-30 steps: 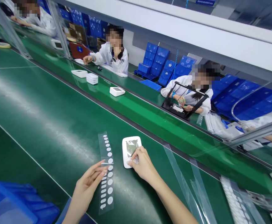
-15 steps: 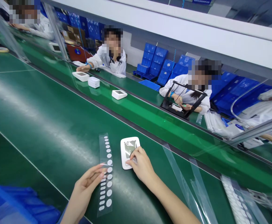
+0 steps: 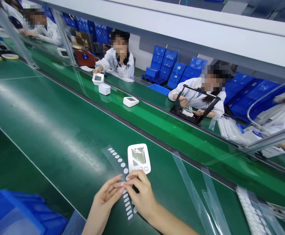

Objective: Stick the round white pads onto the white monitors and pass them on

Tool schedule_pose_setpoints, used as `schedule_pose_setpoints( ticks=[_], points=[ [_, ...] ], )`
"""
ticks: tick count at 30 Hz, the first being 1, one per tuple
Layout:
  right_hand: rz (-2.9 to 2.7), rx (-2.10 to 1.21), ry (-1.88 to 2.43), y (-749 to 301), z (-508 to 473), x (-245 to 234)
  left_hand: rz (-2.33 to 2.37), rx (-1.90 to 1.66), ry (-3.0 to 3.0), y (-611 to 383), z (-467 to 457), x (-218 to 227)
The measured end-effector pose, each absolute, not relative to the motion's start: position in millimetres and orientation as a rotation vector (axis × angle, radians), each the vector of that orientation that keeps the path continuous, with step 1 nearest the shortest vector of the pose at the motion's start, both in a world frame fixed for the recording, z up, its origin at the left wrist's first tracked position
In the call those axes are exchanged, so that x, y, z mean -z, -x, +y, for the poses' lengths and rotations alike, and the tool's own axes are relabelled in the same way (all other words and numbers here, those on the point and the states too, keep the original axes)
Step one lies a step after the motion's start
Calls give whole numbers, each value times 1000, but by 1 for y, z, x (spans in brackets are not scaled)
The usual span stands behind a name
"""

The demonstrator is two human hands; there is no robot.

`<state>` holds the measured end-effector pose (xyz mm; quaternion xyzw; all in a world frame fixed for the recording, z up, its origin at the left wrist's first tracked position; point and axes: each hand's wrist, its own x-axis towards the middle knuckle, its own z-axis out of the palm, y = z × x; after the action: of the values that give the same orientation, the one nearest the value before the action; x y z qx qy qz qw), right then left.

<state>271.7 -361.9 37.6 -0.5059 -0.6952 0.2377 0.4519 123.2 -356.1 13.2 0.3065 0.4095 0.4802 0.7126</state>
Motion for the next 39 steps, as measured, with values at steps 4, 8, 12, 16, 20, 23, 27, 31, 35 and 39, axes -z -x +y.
schedule_pose_setpoints(
  ticks=[4, 8, 12, 16, 20, 23, 27, 31, 35, 39],
  points=[
    [-1636, -582, 1246, -269, -365, -33, 926, -1089, -635, -124, -357, -13],
    [-1576, -589, 1242, -265, -365, -36, 922, -1119, -583, -127, -359, -15],
    [-1547, -629, 1287, -259, -366, -38, 950, -1183, -569, -133, -364, -16],
    [-1650, -562, 1264, -257, -377, -41, 953, -1168, -669, -126, -362, -13],
    [-1689, -509, 1342, -277, -375, -47, 1002, -1122, -777, -107, -350, -5],
    [-1476, -545, 1603, -308, -361, -48, 1024, -1135, -795, -99, -344, -1],
    [-1329, -697, 1714, -338, -345, -40, 1039, -1172, -790, -100, -344, 1],
    [-1273, -810, 1622, -337, -341, -33, 1029, -1123, -811, -98, -343, 3],
    [-1225, -860, 1583, -331, -341, -36, 1008, -1122, -805, -95, -342, 4],
    [-1212, -883, 1567, -332, -341, -37, 1004, -1115, -781, -95, -342, 3]
  ],
)
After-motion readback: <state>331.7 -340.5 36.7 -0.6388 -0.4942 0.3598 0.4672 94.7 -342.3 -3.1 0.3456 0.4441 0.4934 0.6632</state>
